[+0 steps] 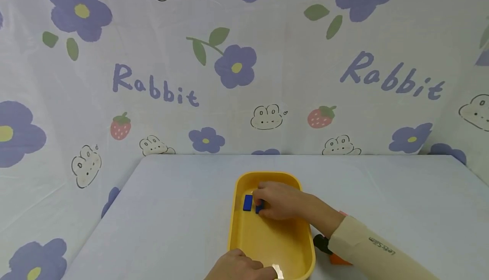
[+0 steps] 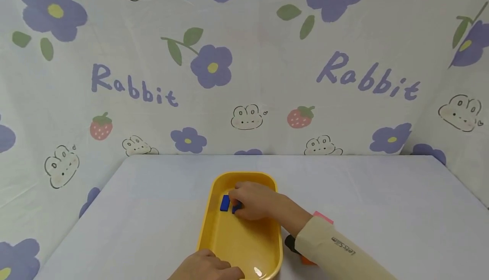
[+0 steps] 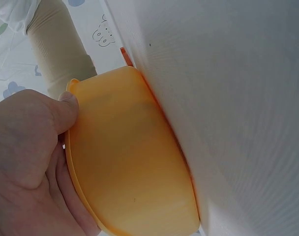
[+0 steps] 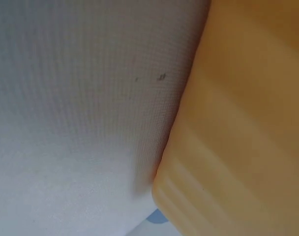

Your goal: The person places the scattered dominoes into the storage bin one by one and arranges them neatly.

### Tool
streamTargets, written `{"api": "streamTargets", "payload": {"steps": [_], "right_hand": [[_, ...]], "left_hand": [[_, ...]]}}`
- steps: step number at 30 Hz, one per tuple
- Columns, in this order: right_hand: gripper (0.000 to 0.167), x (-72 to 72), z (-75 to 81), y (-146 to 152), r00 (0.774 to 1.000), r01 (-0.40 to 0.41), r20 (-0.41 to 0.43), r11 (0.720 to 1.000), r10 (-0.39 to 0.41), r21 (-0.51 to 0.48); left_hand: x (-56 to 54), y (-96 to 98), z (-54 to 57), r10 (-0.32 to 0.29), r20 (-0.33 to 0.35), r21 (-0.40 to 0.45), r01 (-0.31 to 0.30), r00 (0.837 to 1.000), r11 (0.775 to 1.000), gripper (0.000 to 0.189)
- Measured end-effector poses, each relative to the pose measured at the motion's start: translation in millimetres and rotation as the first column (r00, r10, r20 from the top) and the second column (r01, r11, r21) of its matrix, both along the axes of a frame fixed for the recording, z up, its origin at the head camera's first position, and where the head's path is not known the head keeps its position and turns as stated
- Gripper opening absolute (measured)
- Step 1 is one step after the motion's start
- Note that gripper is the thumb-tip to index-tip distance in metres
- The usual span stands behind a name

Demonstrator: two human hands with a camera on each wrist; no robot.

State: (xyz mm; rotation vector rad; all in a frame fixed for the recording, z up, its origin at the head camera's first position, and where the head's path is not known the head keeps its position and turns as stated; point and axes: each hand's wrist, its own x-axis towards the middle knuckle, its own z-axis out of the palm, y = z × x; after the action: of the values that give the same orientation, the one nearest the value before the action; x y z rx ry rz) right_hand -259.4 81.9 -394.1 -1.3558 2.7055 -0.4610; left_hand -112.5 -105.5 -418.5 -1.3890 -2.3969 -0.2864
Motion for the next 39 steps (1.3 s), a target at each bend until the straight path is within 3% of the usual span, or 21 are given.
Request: {"api": "streamTargets", "payload": {"steps": [9, 14, 28, 36, 39], "right_hand": [[0.015, -1.7, -2.2, -4.1, 1.000, -0.004, -0.031, 1.000, 0.003, -0.016], [0.014, -1.7, -3.2, -6.1, 0.999, -0.013, -0.052, 0.999, 0.012, -0.033], [0.013, -3.9, -8.8, -8.9, 0.997, 0.006, -0.072, 0.999, -0.008, -0.032], [0.015, -2.4, -5.5, -6.5, 0.998, -0.006, -0.069, 0.999, 0.004, -0.034], [0.015, -0.1, -1.3, -3.9, 0.998, -0.007, -0.071, 0.999, 0.004, -0.039]], "left_hand": [[-0.5, 0.2, -1.2, -0.004, -0.035, 0.004, 0.004, 0.999, 1.000, 0.020], [-0.6, -0.2, -1.8, -0.011, 0.004, 0.009, 0.011, 1.000, 1.000, 0.022], [-0.5, -0.5, 0.1, -0.003, 0.014, -0.015, 0.003, 1.000, 1.000, 0.016], [-1.4, -1.3, -2.5, -0.015, 0.002, 0.016, 0.015, 1.000, 1.000, 0.018], [-2.1, -1.8, -3.0, -0.019, -0.042, 0.010, 0.019, 0.999, 1.000, 0.017]]}}
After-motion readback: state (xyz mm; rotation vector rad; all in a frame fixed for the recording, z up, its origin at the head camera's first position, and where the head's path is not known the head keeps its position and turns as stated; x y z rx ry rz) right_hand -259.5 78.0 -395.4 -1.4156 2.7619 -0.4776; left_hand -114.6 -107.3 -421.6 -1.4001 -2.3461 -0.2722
